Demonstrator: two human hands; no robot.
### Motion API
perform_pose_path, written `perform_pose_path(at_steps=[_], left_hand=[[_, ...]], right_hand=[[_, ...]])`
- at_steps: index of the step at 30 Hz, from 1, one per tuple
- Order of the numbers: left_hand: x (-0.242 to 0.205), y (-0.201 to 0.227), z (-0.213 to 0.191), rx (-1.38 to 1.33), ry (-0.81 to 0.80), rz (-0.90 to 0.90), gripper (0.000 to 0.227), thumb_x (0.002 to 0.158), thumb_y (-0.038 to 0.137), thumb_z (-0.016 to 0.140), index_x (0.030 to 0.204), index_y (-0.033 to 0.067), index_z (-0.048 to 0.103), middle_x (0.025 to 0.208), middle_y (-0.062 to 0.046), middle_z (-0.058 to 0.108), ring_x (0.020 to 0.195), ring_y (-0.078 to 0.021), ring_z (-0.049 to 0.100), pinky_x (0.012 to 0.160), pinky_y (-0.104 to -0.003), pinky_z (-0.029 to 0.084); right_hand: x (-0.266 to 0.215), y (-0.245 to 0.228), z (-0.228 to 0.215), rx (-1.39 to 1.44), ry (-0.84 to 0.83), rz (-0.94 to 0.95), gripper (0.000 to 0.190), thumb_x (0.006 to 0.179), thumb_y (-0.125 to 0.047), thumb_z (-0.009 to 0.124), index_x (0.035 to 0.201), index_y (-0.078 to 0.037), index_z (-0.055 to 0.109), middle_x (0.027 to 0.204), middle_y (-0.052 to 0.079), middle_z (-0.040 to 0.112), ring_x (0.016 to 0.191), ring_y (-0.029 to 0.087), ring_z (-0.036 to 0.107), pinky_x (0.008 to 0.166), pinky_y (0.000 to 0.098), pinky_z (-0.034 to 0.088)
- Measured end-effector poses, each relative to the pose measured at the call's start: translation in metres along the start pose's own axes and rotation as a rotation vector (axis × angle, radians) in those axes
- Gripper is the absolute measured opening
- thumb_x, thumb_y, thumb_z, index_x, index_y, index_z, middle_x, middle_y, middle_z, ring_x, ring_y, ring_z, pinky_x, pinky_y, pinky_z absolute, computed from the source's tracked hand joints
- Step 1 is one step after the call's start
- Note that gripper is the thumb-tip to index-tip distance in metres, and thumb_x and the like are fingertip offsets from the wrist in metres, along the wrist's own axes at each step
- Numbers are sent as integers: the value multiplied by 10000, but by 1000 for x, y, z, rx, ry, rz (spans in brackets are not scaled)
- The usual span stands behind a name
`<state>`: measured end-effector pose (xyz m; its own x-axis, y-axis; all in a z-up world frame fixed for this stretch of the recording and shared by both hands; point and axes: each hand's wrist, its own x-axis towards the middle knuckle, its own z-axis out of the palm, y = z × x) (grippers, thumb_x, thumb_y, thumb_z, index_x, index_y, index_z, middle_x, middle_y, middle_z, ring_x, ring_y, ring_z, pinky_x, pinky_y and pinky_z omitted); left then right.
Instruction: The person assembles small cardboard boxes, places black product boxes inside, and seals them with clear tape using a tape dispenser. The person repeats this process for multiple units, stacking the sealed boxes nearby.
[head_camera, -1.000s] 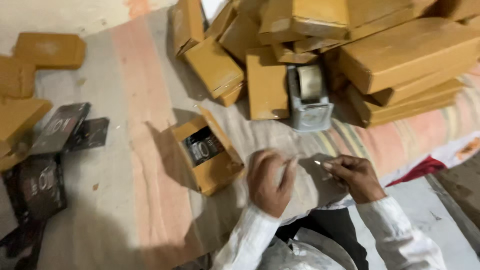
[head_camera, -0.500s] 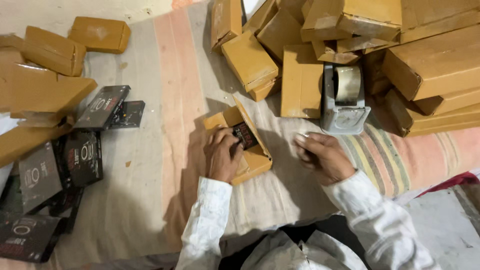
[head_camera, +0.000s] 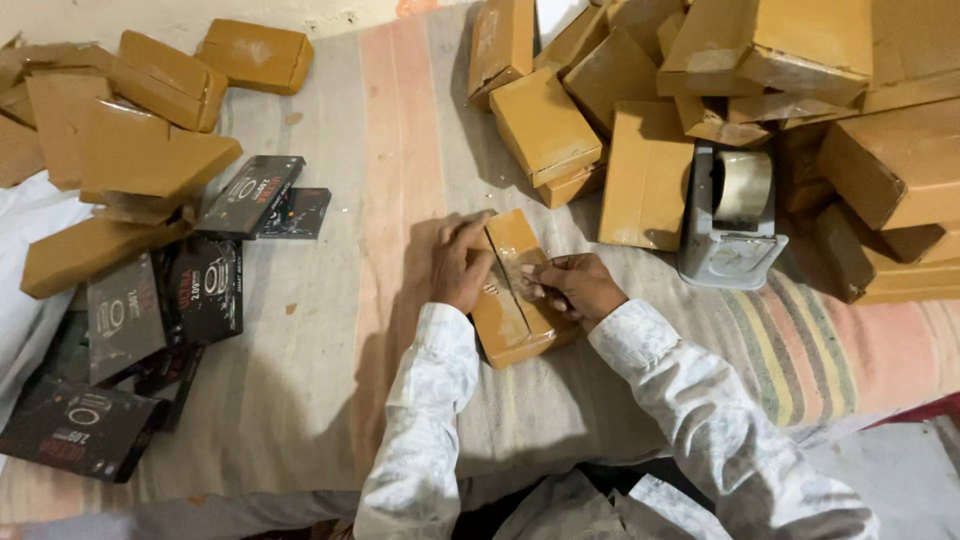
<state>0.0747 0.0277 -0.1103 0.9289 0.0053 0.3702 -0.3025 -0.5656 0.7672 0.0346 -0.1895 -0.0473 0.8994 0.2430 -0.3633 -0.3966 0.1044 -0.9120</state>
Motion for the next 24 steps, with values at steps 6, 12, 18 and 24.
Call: perform_pose_path(at_steps=[6, 12, 18, 24], left_hand=[[-36, 26, 14, 19, 351, -184, 333, 1043, 321, 604, 1351, 215, 670, 1280, -123, 632, 1199, -349, 590, 1058, -450, 458], [-104, 77, 12, 399, 554, -399, 414, 926, 284, 682, 1340, 271, 675, 1068, -109, 588, 1039, -341, 574, 908, -555, 429], [-103, 90, 5, 369, 548, -427, 511, 934, 266, 666, 1436, 250, 573, 1102, -135, 573, 1054, -360, 566, 905, -554, 406], [-110, 86, 4, 316, 544, -385, 542, 957, 259, 643, 1487, 203, 542, 1103, -152, 564, 1073, -359, 551, 968, -562, 395]], right_hand=[[10, -11, -19, -210, -128, -29, 209, 887, -170, 737, 856, 37, 748, 642, 37, 681, 423, 71, 447, 382, 256, 301], [16, -25, -24, -688, -329, 33, 277, 866, -219, 801, 850, 58, 796, 637, 54, 661, 461, 86, 452, 413, 275, 320], [9, -38, -5, -915, -382, -78, 289, 852, -249, 786, 790, 33, 803, 630, 51, 713, 561, 88, 596, 526, 289, 472], [3, -42, 17, -1047, -262, 41, 311, 819, -272, 799, 781, 37, 800, 649, 94, 747, 588, 153, 661, 578, 336, 523]])
